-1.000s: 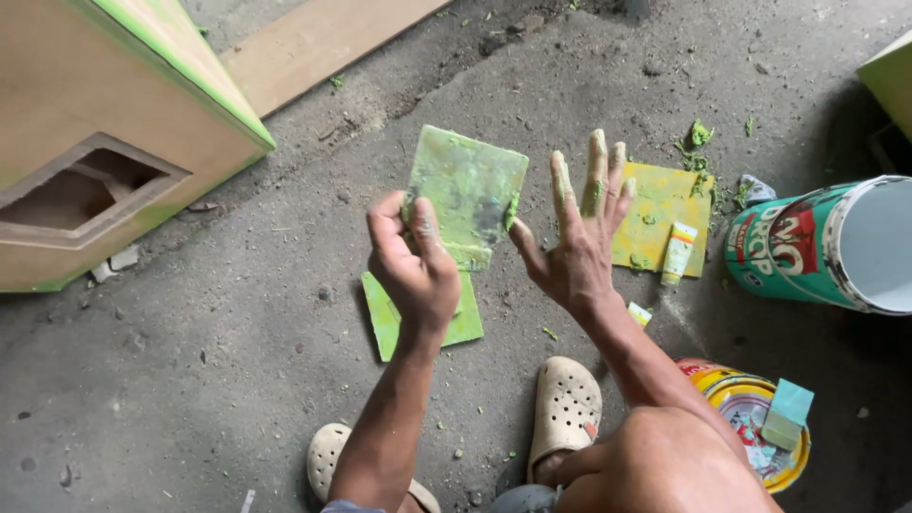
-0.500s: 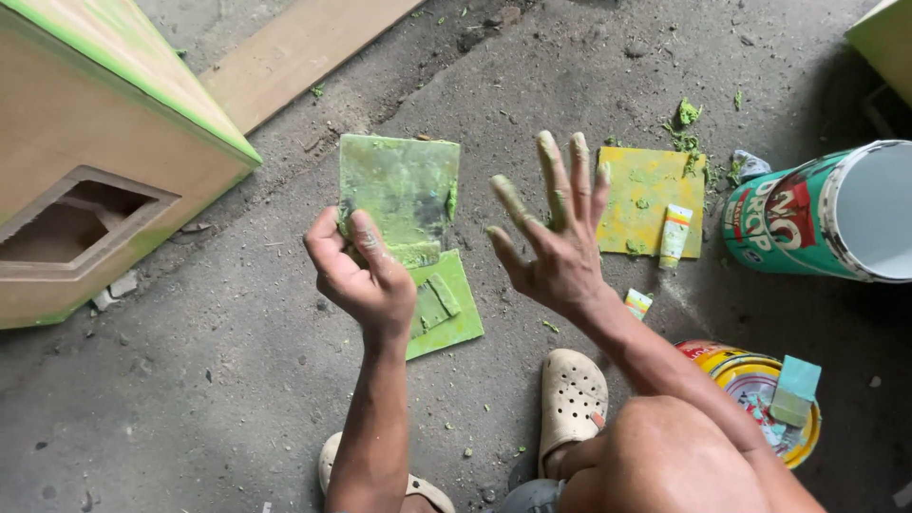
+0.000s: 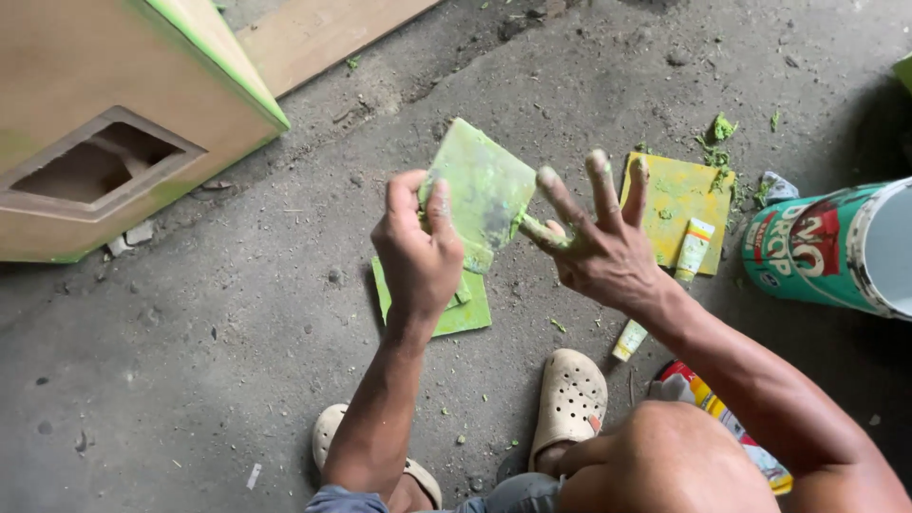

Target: Applying putty to wooden cabinets and cleaning the application tools

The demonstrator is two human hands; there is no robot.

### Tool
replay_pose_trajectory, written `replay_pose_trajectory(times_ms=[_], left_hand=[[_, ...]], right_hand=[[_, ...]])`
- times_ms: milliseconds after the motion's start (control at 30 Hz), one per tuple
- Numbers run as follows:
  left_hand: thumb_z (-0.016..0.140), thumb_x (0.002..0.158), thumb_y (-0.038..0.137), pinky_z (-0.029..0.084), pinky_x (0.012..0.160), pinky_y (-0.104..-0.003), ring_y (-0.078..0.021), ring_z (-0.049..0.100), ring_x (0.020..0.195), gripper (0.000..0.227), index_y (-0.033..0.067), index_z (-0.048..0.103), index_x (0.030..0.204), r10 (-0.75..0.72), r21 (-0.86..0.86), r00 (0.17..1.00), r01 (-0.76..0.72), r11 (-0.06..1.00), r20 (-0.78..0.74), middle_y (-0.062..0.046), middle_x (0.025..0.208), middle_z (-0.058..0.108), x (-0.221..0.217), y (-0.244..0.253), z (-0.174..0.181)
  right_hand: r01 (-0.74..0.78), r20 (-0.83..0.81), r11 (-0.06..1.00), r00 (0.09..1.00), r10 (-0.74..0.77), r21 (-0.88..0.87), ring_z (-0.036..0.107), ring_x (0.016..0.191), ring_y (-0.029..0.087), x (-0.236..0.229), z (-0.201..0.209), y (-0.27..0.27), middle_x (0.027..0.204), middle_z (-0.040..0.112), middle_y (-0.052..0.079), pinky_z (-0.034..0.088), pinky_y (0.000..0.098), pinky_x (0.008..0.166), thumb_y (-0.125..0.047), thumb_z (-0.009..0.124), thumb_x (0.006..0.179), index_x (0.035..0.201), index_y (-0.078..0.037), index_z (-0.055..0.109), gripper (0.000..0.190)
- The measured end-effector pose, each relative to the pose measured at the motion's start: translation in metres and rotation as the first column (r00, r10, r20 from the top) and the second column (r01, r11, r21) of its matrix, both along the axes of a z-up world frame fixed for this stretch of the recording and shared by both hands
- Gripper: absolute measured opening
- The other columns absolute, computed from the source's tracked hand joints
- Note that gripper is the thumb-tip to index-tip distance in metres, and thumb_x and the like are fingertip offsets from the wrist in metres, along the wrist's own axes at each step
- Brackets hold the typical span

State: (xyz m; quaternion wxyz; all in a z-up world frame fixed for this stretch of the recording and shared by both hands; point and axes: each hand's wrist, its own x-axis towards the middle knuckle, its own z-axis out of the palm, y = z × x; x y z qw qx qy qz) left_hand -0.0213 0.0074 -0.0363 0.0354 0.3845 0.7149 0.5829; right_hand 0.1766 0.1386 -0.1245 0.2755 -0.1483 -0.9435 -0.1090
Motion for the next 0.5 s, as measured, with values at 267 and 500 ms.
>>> replay_pose_trajectory(times_ms=[267, 500], left_hand=[[0.057, 0.101, 0.011, 0.054, 0.056, -0.037, -0.0267, 0.070, 0.062, 0.008, 0.0061, 0.063, 0.102, -0.023, -0.208, 0.999, 0.030, 0.978, 0.035, -0.013, 0.070, 0.070, -0.008, -0.001, -0.013], [0.060, 0.095, 0.009, 0.050, 0.061, -0.053, -0.0452, 0.071, 0.070, 0.009, 0.0021, 0.064, 0.099, -0.021, -0.369, 0.998, 0.042, 0.929, 0.062, -0.022, 0.071, 0.069, -0.019, 0.007, -0.007]], right_hand=[[-0.144, 0.252, 0.968, 0.963, 0.089, 0.206, 0.000, 0.159, 0.032, 0.006, 0.020, -0.003, 0.175, 0.014, -0.011, -0.011, 0.0744, 0.116, 0.000, 0.066, 0.079, 0.143, -0.044, 0.056, 0.079], [-0.219, 0.230, 0.917, 0.962, 0.147, 0.332, -0.003, 0.159, 0.028, 0.006, 0.046, -0.006, 0.175, 0.013, -0.014, -0.007, 0.0754, 0.118, -0.001, 0.072, 0.084, 0.131, -0.040, 0.067, 0.061]])
